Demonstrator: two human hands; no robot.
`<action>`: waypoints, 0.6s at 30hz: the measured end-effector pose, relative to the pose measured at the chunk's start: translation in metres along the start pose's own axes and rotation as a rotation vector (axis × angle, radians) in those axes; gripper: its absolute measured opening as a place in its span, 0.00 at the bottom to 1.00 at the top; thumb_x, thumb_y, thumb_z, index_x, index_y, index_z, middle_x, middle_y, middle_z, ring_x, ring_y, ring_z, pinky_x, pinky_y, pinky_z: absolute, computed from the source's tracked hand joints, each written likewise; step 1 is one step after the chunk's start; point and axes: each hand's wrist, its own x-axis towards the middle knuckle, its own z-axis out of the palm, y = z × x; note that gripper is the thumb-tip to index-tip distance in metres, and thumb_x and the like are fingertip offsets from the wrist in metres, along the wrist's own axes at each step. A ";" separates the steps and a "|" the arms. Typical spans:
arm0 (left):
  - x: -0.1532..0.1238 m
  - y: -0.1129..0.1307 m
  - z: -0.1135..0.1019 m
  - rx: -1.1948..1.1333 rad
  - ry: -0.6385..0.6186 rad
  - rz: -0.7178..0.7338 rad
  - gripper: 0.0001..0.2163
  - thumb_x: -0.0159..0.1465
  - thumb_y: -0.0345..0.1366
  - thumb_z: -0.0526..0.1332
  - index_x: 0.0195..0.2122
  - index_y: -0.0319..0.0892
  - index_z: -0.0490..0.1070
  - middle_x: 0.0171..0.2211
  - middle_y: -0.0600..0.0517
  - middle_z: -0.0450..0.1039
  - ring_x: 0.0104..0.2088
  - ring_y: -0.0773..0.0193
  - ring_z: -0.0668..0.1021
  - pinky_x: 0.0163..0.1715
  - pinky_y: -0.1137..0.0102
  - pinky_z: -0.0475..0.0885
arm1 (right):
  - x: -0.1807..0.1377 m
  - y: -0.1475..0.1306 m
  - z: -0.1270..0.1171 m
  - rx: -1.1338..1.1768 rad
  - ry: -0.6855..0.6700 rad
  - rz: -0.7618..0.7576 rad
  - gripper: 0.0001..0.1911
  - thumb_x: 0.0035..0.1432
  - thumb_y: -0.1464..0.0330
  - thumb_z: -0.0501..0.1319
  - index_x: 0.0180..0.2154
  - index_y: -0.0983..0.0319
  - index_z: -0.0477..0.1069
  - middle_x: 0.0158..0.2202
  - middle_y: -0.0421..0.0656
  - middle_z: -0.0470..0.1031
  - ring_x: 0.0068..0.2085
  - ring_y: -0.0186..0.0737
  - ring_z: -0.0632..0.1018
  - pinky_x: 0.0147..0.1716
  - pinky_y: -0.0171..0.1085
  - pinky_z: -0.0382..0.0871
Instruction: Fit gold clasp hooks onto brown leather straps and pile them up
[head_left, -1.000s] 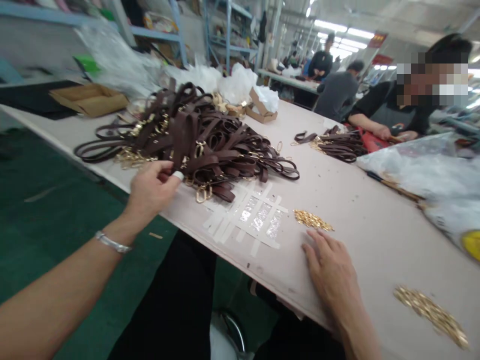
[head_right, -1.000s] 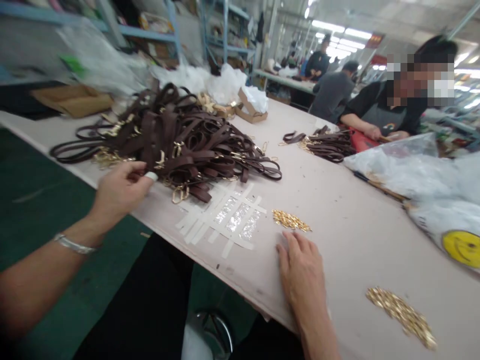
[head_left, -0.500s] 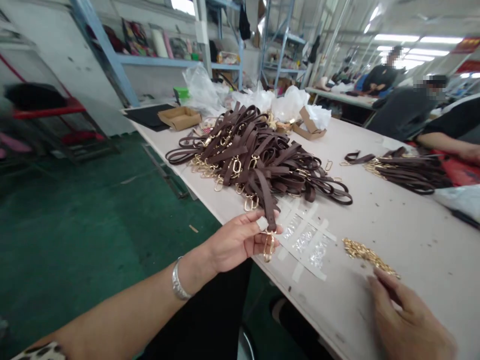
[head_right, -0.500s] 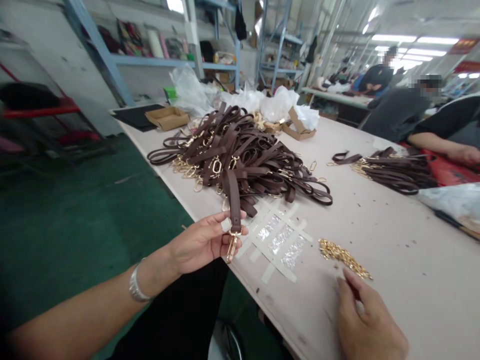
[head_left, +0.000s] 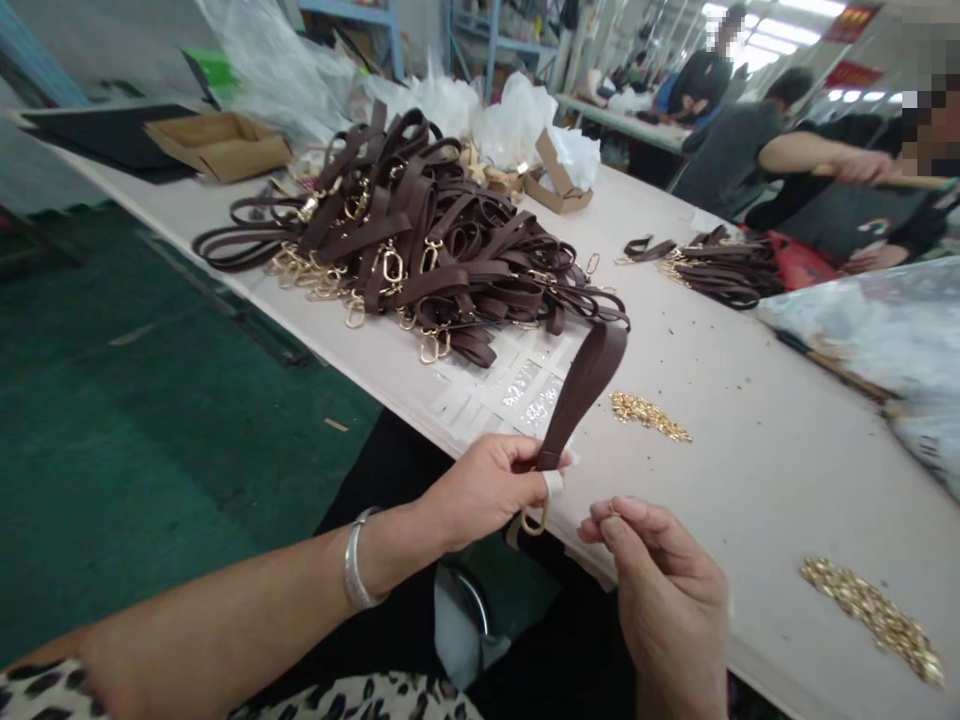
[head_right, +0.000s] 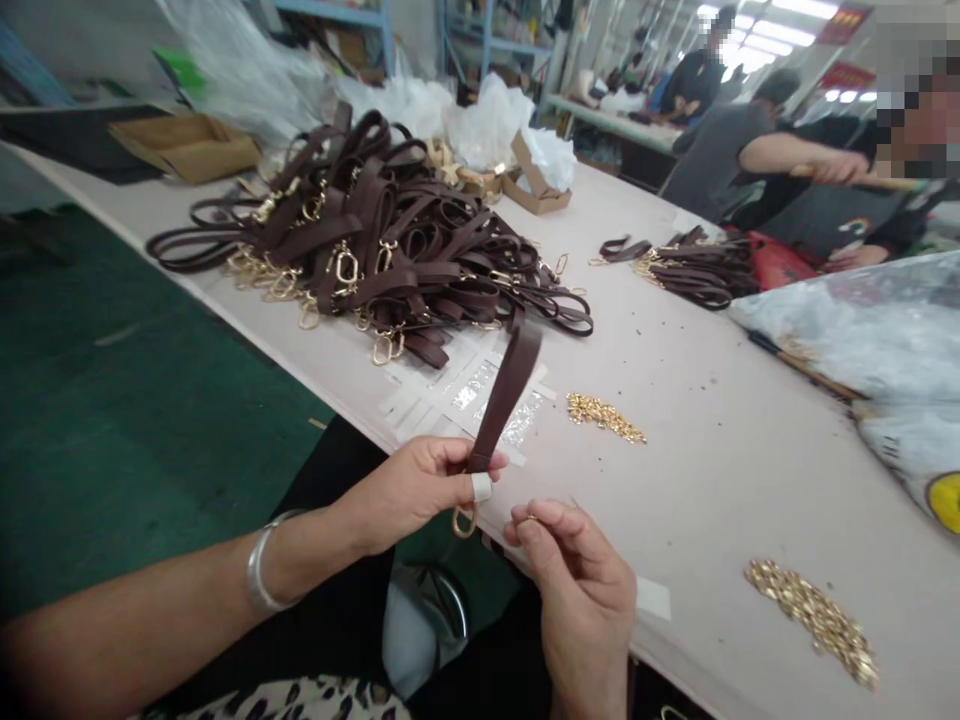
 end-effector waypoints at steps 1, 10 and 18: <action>0.000 0.000 0.002 0.055 -0.016 0.030 0.10 0.57 0.30 0.67 0.40 0.38 0.80 0.33 0.52 0.78 0.32 0.66 0.77 0.37 0.71 0.70 | -0.002 -0.001 0.002 0.002 -0.018 0.007 0.10 0.50 0.64 0.73 0.36 0.59 0.80 0.33 0.43 0.82 0.31 0.38 0.82 0.35 0.39 0.81; -0.011 -0.001 0.011 0.217 -0.201 0.183 0.17 0.60 0.25 0.57 0.48 0.41 0.79 0.37 0.52 0.79 0.37 0.64 0.77 0.37 0.73 0.71 | 0.002 0.001 0.011 -0.085 -0.087 0.039 0.09 0.52 0.62 0.72 0.35 0.58 0.82 0.33 0.41 0.82 0.32 0.38 0.82 0.35 0.36 0.80; -0.014 -0.004 0.009 0.426 -0.126 0.248 0.18 0.60 0.25 0.55 0.46 0.42 0.79 0.36 0.52 0.80 0.36 0.64 0.77 0.37 0.72 0.71 | 0.003 0.002 0.007 -0.160 -0.200 -0.023 0.07 0.56 0.63 0.69 0.37 0.57 0.81 0.38 0.41 0.79 0.38 0.38 0.80 0.38 0.36 0.78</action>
